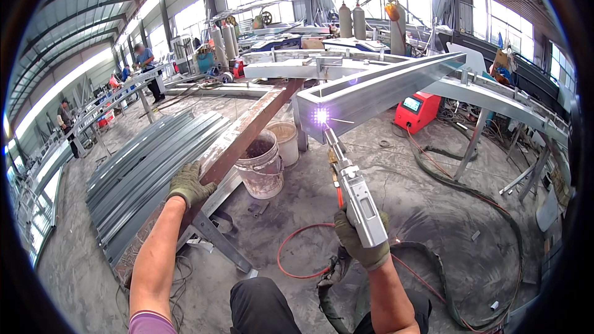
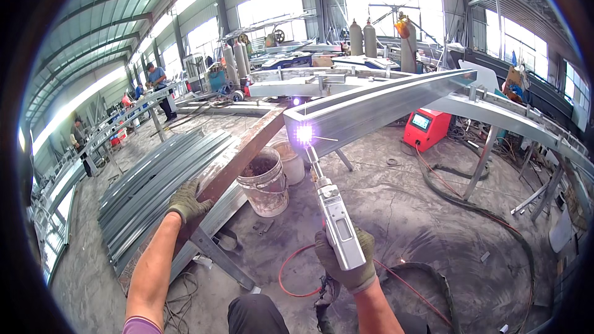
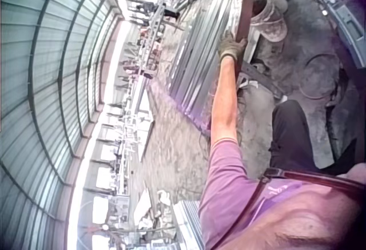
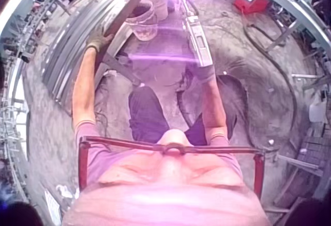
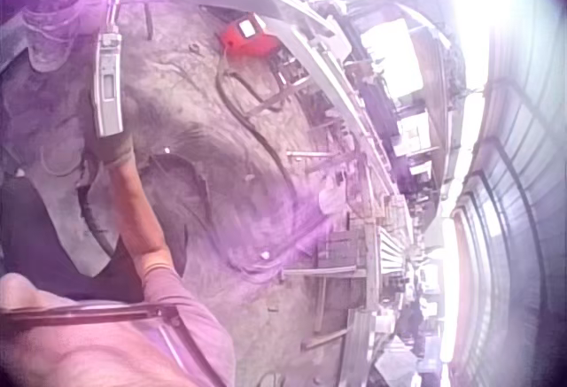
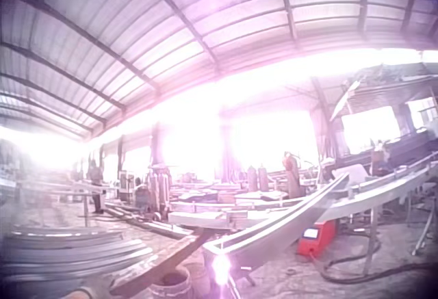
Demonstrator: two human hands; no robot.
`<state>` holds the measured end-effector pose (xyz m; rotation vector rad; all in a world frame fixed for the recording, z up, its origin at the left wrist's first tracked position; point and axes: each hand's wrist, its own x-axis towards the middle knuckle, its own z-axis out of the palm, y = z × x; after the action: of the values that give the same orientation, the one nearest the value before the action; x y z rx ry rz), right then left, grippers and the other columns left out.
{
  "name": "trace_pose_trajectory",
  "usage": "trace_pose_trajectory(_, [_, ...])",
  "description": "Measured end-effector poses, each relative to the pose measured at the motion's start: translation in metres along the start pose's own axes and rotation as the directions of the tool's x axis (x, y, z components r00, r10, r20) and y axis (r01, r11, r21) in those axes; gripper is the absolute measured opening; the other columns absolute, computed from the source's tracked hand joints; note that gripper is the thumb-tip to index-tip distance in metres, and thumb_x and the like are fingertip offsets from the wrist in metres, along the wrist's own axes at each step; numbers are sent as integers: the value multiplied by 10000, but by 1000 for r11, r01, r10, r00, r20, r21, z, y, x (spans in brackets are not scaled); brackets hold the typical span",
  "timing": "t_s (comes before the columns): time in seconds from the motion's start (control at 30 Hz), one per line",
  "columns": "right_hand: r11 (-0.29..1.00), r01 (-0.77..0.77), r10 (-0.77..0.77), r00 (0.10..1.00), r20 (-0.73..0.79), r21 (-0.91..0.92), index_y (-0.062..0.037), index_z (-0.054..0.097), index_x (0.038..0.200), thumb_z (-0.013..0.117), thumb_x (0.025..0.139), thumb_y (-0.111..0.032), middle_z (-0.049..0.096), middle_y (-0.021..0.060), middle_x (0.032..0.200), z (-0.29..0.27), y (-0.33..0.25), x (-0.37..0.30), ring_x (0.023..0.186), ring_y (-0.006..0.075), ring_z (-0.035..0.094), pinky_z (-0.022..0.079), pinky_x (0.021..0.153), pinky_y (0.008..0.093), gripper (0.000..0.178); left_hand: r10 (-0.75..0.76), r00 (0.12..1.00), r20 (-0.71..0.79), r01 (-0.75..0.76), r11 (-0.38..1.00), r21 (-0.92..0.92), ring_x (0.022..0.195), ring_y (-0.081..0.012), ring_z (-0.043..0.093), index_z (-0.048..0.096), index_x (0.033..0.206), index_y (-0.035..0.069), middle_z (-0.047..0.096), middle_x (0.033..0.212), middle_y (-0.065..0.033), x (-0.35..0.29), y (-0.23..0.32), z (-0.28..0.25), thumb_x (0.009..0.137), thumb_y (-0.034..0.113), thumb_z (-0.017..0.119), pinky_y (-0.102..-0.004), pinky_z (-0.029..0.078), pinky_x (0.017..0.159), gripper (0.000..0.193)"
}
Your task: The person uses a handheld welding torch to join metal frame pieces in a workshop. They position the frame, weld along seams, and reposition the frame to weld additional joints.
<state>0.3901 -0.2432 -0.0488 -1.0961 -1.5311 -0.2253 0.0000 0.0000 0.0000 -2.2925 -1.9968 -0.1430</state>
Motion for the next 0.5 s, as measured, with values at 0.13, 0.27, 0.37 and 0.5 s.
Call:
trace_pose_trajectory(0.13, [1000, -25, 25, 1000, -7, 10, -56, 742, 998, 785, 876, -43, 702, 79, 785, -2, -4, 0, 671, 239, 707, 565, 620, 361, 131, 4, 1000, 6, -4, 1000, 3, 1517, -383, 422, 372, 1625, 22, 418, 1639, -238, -3, 0, 5, 799, 687, 760, -444, 362, 1247, 1129])
trace_pose_trajectory(0.27, [995, -69, 69, 998, 3, 67, -57, 736, 972, 786, 890, -12, 691, 46, 766, -3, -4, -2, 672, 180, 701, 553, 618, 334, 106, -28, 999, 30, 28, 1000, 0, 1562, -365, 354, 374, 1628, 10, 396, 1657, -225, -12, 11, -5, 836, 651, 736, -439, 310, 1277, 1081])
trace_pose_trajectory(0.37, [997, -54, 54, 999, -1, 53, -59, 736, 972, 781, 891, -5, 685, 40, 753, -1, -4, -2, 661, 167, 696, 550, 613, 327, 107, -12, 1000, 15, 12, 1000, 8, 1543, -394, 380, 347, 1643, 35, 400, 1650, -244, -7, 4, -1, 806, 726, 733, -449, 334, 1262, 1151])
trace_pose_trajectory(0.5, [1000, -28, 29, 1000, -10, 6, -60, 741, 968, 791, 892, -33, 698, 55, 757, -1, -3, 1, 663, 192, 713, 561, 620, 340, 95, 2, 1000, -11, -2, 1000, 11, 1543, -394, 380, 356, 1636, 21, 401, 1652, -248, -3, 0, 3, 810, 726, 732, -451, 329, 1266, 1150])
